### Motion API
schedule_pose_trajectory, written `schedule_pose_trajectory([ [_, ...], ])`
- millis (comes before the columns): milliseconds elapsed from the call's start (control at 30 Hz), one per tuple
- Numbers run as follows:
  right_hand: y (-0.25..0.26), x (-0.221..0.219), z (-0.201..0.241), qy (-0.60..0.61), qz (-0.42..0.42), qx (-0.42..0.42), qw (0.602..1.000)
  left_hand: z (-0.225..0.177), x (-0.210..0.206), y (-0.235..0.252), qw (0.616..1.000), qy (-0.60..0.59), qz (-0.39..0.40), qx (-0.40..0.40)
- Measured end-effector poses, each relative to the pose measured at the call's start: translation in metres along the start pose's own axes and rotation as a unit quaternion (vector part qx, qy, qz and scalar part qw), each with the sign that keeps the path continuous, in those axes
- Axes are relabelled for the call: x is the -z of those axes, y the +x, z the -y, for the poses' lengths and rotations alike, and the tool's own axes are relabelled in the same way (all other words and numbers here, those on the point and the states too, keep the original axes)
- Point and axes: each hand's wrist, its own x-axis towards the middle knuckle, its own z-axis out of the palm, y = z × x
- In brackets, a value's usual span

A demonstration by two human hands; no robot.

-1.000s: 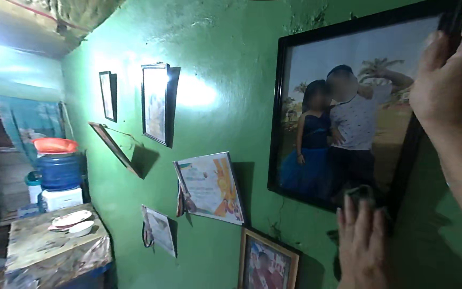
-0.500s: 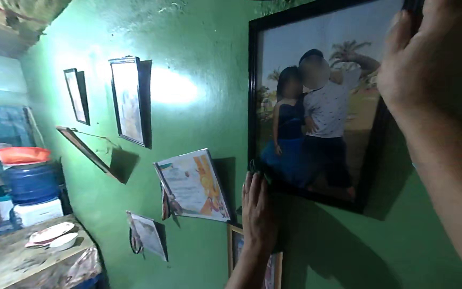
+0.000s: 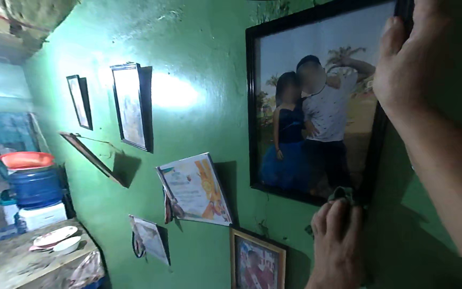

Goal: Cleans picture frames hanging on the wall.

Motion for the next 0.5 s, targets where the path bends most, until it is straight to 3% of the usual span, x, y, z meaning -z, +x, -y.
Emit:
schedule_pose_trajectory([
  [133, -0.001, 0.002, -0.002, 0.006, 0.022, 0.011, 1.0, 0.016, 0.006, -0.007, 0.997, 0.024, 0.014, -0.075],
  [233, 0.001, 0.0, -0.009, 0.012, 0.028, 0.018, 0.999, 0.032, 0.022, -0.004, 0.995, 0.05, 0.04, -0.072],
  [300, 0.009, -0.027, -0.039, -0.028, -0.054, 0.079, 0.995, 0.045, 0.039, -0.004, 0.994, 0.07, 0.077, -0.046],
  [367, 0.031, -0.073, -0.082, -0.079, -0.22, 0.144, 0.962, 0.058, 0.055, 0.0, 0.989, 0.108, 0.101, -0.006],
  [400, 0.032, -0.076, -0.083, -0.083, -0.239, 0.147, 0.956, 0.065, 0.062, 0.003, 0.986, 0.132, 0.105, 0.013],
  [433, 0.023, -0.058, -0.066, -0.077, -0.181, 0.119, 0.973, 0.072, 0.069, 0.008, 0.982, 0.152, 0.107, 0.033],
  [500, 0.004, -0.005, -0.017, -0.018, 0.012, 0.021, 1.0, 0.088, 0.08, 0.015, 0.976, 0.179, 0.105, 0.068],
])
